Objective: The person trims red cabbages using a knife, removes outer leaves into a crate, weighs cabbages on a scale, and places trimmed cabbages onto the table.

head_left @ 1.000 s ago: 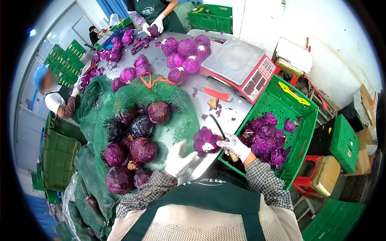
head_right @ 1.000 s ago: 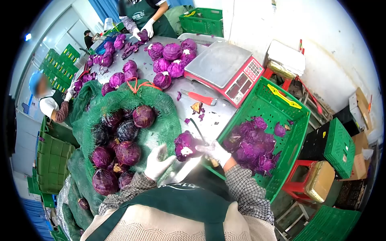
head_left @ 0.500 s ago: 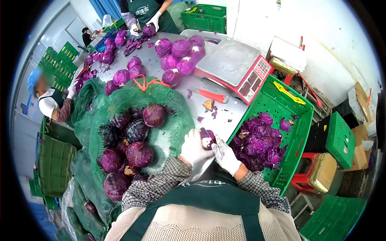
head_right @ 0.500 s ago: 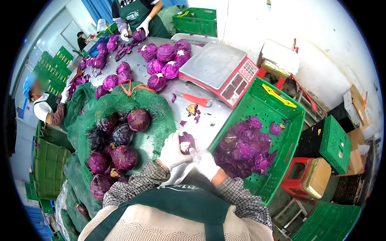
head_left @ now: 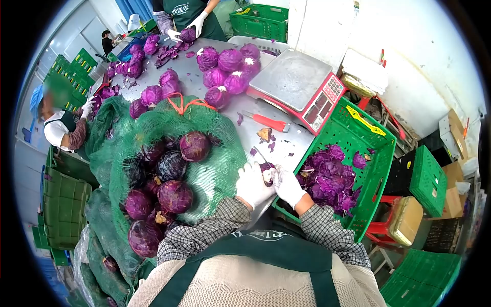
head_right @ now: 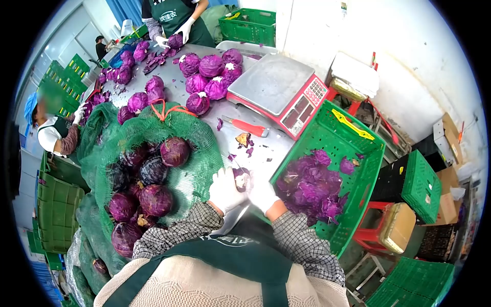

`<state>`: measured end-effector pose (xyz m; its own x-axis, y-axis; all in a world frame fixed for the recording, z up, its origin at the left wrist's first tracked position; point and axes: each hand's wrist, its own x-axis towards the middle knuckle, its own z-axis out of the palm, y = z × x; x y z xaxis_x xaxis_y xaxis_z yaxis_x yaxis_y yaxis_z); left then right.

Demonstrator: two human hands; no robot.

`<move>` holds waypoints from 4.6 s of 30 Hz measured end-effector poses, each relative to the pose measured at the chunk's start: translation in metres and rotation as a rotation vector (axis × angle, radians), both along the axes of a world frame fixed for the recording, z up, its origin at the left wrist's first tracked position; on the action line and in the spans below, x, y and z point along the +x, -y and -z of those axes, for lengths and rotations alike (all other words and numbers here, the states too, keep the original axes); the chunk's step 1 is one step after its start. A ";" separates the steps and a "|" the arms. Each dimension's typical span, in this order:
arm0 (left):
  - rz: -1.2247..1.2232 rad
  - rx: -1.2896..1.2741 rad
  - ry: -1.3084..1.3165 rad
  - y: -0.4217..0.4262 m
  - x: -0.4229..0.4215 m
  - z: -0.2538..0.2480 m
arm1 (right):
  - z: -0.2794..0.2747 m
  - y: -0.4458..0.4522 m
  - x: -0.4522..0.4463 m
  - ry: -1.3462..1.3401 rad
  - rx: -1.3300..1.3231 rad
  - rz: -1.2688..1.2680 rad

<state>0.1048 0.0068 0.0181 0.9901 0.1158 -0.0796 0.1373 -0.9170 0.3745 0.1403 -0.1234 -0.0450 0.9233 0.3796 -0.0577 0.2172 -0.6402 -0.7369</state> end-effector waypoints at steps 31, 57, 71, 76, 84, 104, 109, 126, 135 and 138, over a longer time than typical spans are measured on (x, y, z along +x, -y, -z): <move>0.109 -0.070 0.154 -0.003 -0.035 0.023 | -0.042 0.016 -0.062 0.073 -0.076 -0.034; -0.187 -2.280 -0.347 -0.031 0.060 -0.020 | 0.009 0.112 -0.042 -0.250 0.588 0.634; -0.177 -1.972 -0.322 -0.003 0.041 -0.039 | -0.115 0.069 0.026 0.222 0.375 0.008; -0.275 -2.047 -0.384 -0.002 0.021 -0.050 | -0.101 0.072 0.017 0.333 0.457 -0.080; -0.288 -2.260 -0.562 0.001 -0.004 -0.039 | -0.053 0.140 0.013 0.372 0.407 0.406; -0.100 -2.463 -0.650 0.018 -0.030 -0.052 | -0.103 0.122 -0.039 0.164 0.842 0.478; -0.220 -2.553 -0.829 0.011 -0.024 -0.055 | -0.090 0.148 -0.036 0.520 0.352 0.287; 0.150 -2.606 -0.779 0.022 -0.029 -0.050 | -0.133 0.072 -0.015 0.336 0.569 0.097; -0.322 -2.713 -0.620 0.015 -0.027 -0.046 | -0.104 0.087 -0.029 0.259 0.785 0.177; -0.261 -2.671 -0.624 0.022 -0.029 -0.049 | -0.130 0.077 -0.042 0.421 0.614 -0.001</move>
<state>0.0757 -0.0156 0.0669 0.8295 -0.5113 -0.2246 0.5073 0.8581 -0.0797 0.0988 -0.2001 0.0848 0.8202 0.2309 0.5235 0.5604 -0.1398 -0.8163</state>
